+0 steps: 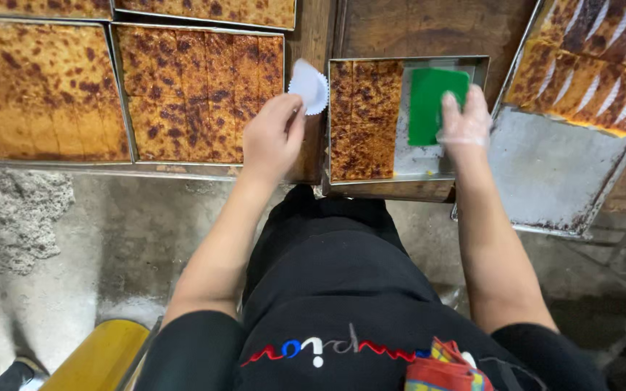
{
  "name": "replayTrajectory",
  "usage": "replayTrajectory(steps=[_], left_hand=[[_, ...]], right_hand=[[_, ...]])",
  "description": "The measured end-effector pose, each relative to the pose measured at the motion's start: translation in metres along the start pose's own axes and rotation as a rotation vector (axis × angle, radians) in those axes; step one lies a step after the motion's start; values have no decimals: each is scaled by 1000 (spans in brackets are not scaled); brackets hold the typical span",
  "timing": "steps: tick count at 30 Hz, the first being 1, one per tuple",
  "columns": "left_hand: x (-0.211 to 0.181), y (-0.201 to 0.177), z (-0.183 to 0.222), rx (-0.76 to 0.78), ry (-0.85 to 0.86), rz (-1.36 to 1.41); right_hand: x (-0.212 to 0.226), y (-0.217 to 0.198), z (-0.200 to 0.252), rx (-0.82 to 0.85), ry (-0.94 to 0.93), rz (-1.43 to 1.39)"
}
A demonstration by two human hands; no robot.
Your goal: The person picks up rectangular baked items from trays by hand, places them into paper liners, and arranges them onto other trays.
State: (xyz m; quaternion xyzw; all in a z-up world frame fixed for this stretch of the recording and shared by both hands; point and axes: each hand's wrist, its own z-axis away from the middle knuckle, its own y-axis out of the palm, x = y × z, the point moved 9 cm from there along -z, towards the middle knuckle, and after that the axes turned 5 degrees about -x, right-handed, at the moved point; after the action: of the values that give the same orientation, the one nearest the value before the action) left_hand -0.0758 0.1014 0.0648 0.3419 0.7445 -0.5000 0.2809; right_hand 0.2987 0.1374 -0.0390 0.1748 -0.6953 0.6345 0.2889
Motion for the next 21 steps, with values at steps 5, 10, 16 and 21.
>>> replayTrajectory(steps=[5, 10, 16, 21], left_hand=[[43, 24, 33, 171, -584, 860], [54, 61, 55, 315, -428, 666], [54, 81, 68, 299, -512, 853], [56, 54, 68, 230, -464, 754]], right_hand=[[-2, 40, -16, 135, 228, 46], [3, 56, -22, 219, 210, -62], [33, 46, -14, 111, -94, 331], [73, 54, 3, 3, -230, 202]])
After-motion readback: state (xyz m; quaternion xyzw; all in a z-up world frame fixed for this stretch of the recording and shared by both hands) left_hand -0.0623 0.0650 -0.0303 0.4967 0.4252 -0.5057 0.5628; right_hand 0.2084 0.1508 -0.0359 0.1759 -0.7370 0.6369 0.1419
